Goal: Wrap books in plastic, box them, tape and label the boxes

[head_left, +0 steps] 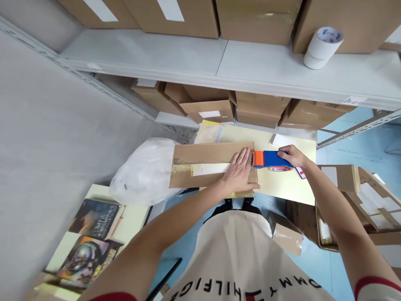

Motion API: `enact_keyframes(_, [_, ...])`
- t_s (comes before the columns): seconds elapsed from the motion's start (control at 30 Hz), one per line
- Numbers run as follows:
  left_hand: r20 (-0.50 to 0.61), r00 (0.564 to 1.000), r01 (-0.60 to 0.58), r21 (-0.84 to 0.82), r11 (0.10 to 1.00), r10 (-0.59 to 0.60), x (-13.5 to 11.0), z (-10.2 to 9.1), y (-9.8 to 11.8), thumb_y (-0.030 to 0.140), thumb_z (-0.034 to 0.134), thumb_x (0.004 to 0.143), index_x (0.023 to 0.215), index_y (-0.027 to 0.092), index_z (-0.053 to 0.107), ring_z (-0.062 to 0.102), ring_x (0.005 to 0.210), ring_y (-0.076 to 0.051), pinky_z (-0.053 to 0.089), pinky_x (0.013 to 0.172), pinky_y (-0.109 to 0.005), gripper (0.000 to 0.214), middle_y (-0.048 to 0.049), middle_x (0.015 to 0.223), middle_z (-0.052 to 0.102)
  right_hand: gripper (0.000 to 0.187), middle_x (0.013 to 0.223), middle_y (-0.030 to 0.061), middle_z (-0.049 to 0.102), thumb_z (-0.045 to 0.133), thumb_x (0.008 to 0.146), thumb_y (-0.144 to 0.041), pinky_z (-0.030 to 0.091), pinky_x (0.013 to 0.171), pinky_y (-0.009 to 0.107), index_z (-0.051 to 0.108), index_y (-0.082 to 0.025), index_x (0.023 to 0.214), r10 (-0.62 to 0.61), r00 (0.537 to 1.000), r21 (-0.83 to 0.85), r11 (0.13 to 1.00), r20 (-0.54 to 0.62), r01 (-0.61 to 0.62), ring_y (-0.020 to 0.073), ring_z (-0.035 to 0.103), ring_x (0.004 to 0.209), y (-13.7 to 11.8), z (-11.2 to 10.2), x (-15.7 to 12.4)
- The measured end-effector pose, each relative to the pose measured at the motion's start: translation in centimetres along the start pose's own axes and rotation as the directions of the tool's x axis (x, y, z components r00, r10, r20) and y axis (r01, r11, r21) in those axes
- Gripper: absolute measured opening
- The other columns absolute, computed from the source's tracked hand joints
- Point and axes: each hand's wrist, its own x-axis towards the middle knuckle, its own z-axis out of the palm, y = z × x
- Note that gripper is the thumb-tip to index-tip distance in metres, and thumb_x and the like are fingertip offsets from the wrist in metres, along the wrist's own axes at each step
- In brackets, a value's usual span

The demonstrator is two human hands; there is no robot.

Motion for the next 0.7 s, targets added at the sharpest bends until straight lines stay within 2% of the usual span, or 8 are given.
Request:
enact_keyframes(0.13, [0.034,0.999,0.007,0.009,1.0,-0.008,-0.4,-0.4,-0.6,0.082,0.052,0.075,0.156,-0.002,0.018,0.01,0.153,-0.039,0.008,0.123,-0.051,0.121,-0.0271,0.164,0.012,0.056,0.051,-0.0017,0.051,0.056,0.072,-0.074,0.033,0.047,0.026,0.052,-0.02,0.058,0.08,0.996,-0.091,0.993,0.05,-0.075,0.012,0.045,0.048,0.6,-2.4,-1.2])
enact_keyframes(0.2, [0.043,0.999,0.0,0.009,1.0,0.0,-0.5,-0.6,-0.4,0.079,0.053,0.078,0.158,0.006,0.02,0.01,0.153,-0.04,0.01,0.122,-0.054,0.113,-0.0253,0.164,0.012,0.057,0.05,-0.0005,0.053,0.055,0.073,-0.075,0.034,0.049,0.027,0.055,-0.02,0.057,0.119,0.991,-0.235,0.967,0.057,-0.102,0.0134,0.048,0.049,-0.1,-3.7,-1.5])
enact_keyframes(0.27, [0.05,0.999,-0.011,0.006,1.0,0.011,-0.4,-0.8,0.1,0.076,0.054,0.08,0.158,0.016,0.026,0.009,0.153,-0.042,0.012,0.119,-0.06,0.102,-0.0234,0.165,0.013,0.056,0.051,0.0018,0.056,0.056,0.074,-0.075,0.036,0.052,0.029,0.06,-0.021,0.058,0.167,0.985,-0.43,0.893,0.038,-0.134,0.0165,0.053,0.053,-1.8,-4.5,-1.2])
enact_keyframes(0.37, [0.05,0.999,-0.012,-0.004,1.0,0.012,-0.2,-0.9,0.8,0.072,0.056,0.082,0.155,0.023,0.035,0.009,0.152,-0.044,0.011,0.117,-0.066,0.09,-0.0214,0.165,0.016,0.054,0.059,0.0075,0.061,0.063,0.071,-0.074,0.039,0.06,0.032,0.068,-0.021,0.063,0.137,0.99,-0.67,0.732,-0.025,-0.118,0.0236,0.061,0.065,-5.1,-3.8,-0.1])
enact_keyframes(0.47, [0.038,0.999,0.006,-0.018,1.0,-0.005,-0.3,-1.0,0.9,0.068,0.059,0.081,0.15,0.022,0.043,0.011,0.151,-0.046,0.012,0.115,-0.068,0.084,-0.0211,0.164,0.02,0.047,0.071,0.0135,0.067,0.069,0.074,-0.065,0.04,0.068,0.036,0.073,-0.018,0.073,0.048,0.998,-0.806,0.589,-0.035,-0.056,0.0294,0.065,0.077,-7.8,-2.0,0.6])
enact_keyframes(0.53, [0.02,1.0,0.014,-0.029,0.999,-0.014,-0.4,-1.0,0.7,0.067,0.061,0.081,0.145,0.023,0.049,0.012,0.151,-0.046,0.014,0.114,-0.069,0.079,-0.0208,0.164,0.021,0.038,0.075,0.0164,0.069,0.069,0.079,-0.054,0.04,0.069,0.037,0.073,-0.016,0.077,0.071,0.997,-0.855,0.514,-0.031,-0.063,0.0313,0.067,0.079,-8.9,-1.0,0.2])
enact_keyframes(0.6, [-0.002,1.0,0.015,-0.043,0.999,-0.015,-0.6,-0.9,0.6,0.068,0.061,0.079,0.141,0.024,0.054,0.014,0.15,-0.046,0.016,0.113,-0.069,0.076,-0.0208,0.163,0.023,0.036,0.077,0.0184,0.07,0.064,0.084,-0.05,0.04,0.067,0.036,0.073,-0.015,0.081,0.115,0.99,-0.863,0.488,-0.085,-0.131,0.0324,0.068,0.078,-9.4,-0.4,-0.8])
enact_keyframes(0.7, [-0.028,0.999,0.03,-0.067,0.997,-0.032,-0.6,-1.0,0.6,0.072,0.063,0.075,0.135,0.023,0.059,0.014,0.15,-0.046,0.016,0.112,-0.071,0.078,-0.0227,0.162,0.024,0.045,0.08,0.0205,0.071,0.055,0.088,-0.056,0.04,0.065,0.035,0.073,-0.015,0.086,0.146,0.957,-0.808,0.513,-0.25,-0.289,0.0333,0.068,0.077,-9.5,-0.1,-2.6])
